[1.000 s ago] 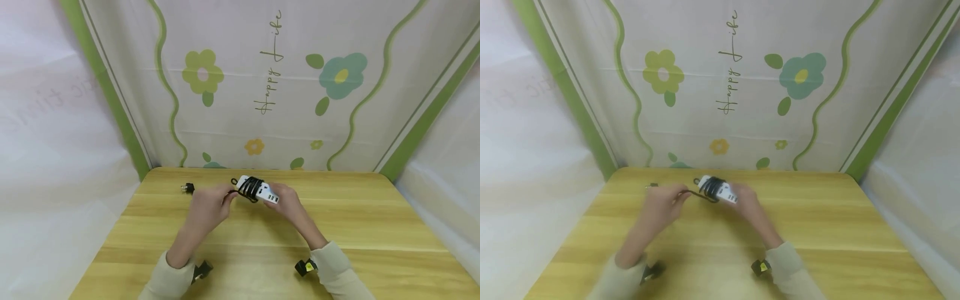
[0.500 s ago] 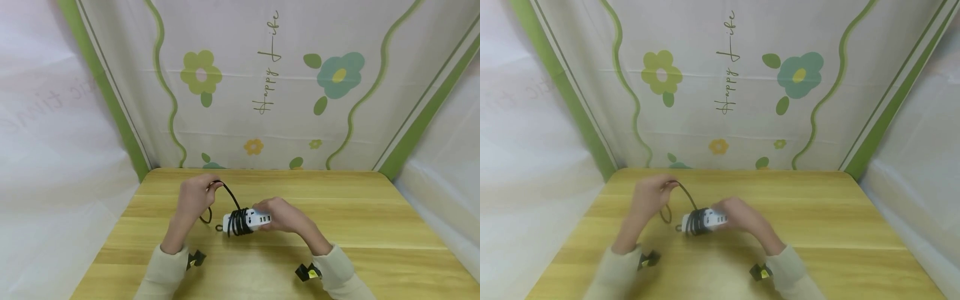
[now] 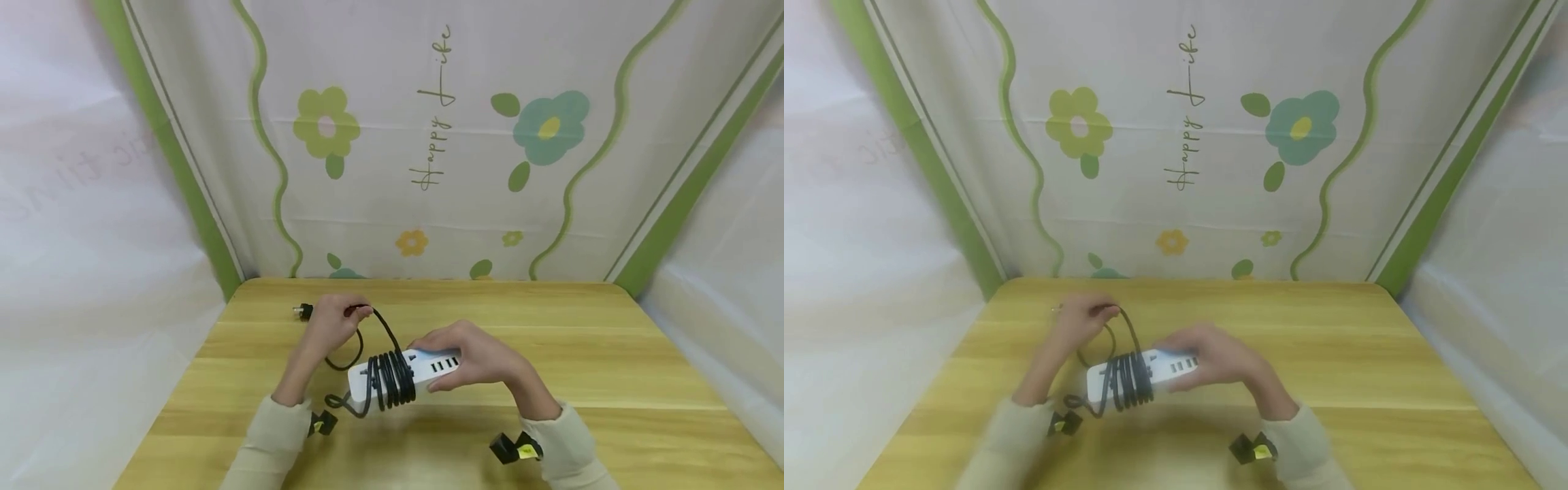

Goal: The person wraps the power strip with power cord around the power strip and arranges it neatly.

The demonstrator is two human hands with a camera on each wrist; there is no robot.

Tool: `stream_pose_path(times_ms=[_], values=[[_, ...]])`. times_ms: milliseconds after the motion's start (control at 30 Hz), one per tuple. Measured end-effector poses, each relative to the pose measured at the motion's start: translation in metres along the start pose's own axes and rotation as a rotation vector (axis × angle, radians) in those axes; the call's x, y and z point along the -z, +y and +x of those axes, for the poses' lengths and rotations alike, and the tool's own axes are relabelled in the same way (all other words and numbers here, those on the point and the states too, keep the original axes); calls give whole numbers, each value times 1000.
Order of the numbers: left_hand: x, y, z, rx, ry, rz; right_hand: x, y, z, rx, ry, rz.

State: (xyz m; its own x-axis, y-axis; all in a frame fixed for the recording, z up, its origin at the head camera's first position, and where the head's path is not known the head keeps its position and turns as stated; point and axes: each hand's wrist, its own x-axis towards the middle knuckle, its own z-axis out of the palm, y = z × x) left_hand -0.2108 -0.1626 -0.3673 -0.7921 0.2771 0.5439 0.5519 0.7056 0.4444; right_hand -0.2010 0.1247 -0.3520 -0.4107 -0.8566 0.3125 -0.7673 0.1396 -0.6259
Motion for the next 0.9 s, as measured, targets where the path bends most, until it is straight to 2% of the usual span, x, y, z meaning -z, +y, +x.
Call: stream_pose_path(times_ms=[133,333,467,567,667,800,900], values=[[-12,-3,-1,-4,-61,-93,6,3,-5,34,63,109],[-35,-7,0,-64,-159,-250,13,8,-8,76,115,198],[-50,-11,-3,-39,-194,-329,14,12,-10,66,165,224],[-57,-13,-6,-27,-195,-321,12,14,-12,45,168,236],[-60,-15,-8,-28,-154,-281,10,16,-13,15,160,213],[-58,-12,-5,3,-86,-234,8,16,-10,-31,172,174],[-54,-6,-2,26,-97,-221,7,15,-7,-23,159,167]])
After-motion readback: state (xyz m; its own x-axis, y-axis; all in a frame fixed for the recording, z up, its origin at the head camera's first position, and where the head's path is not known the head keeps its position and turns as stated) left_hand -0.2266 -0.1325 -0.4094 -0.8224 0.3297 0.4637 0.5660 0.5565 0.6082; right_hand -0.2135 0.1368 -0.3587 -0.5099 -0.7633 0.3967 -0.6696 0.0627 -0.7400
